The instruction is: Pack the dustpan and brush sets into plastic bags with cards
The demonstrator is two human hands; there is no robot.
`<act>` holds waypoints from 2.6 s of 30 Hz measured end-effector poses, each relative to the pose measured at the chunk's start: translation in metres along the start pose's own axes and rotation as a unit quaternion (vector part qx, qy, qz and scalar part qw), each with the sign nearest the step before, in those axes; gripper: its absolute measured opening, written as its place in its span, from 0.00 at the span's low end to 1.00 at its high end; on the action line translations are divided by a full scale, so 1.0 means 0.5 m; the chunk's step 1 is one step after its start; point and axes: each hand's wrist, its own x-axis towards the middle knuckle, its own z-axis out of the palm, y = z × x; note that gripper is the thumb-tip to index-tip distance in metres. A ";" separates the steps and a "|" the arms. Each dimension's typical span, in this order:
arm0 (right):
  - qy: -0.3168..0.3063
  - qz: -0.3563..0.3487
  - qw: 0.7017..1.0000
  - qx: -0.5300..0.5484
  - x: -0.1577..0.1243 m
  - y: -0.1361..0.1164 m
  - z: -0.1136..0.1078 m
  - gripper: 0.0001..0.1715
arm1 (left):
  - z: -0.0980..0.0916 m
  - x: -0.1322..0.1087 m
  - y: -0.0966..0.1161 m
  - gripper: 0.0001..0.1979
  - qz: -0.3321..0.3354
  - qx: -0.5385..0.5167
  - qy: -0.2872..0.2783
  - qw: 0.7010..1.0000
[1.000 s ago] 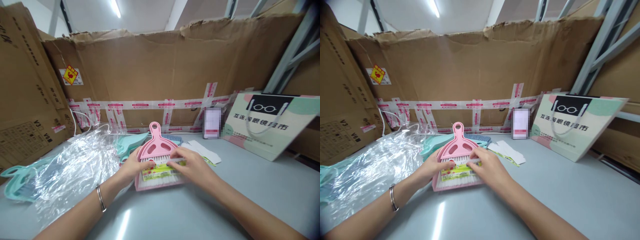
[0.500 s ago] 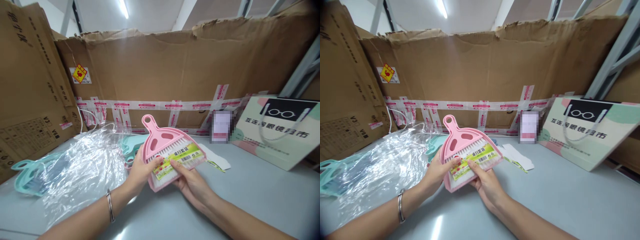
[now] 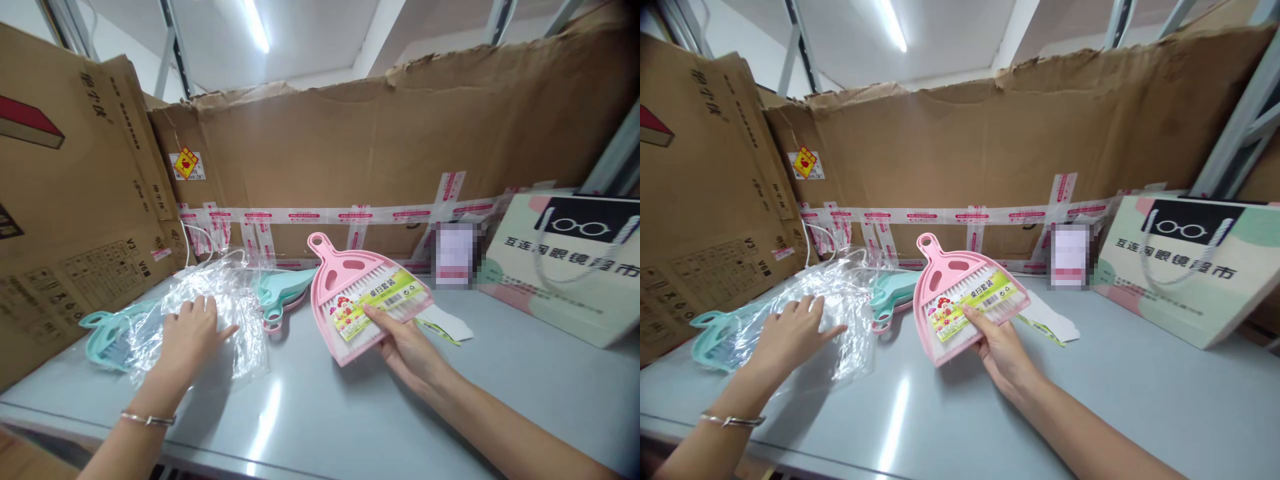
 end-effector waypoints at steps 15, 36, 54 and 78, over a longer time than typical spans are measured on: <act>-0.018 0.021 1.000 -0.007 -0.009 0.002 0.001 0.23 | 0.067 -0.046 0.001 0.49 -0.154 -0.131 -0.068 0.977; -0.075 -0.004 0.997 -0.014 -0.037 -0.050 0.007 0.32 | -0.108 -0.007 0.023 0.14 0.018 -0.110 0.399 0.910; -0.045 0.031 0.998 -0.009 -0.011 -0.019 -0.004 0.27 | -0.064 0.024 0.252 0.09 0.299 -0.172 0.455 0.821; 0.028 0.020 0.998 0.049 -0.011 0.017 0.004 0.25 | -0.049 -0.030 0.290 0.23 0.348 -0.339 0.393 0.781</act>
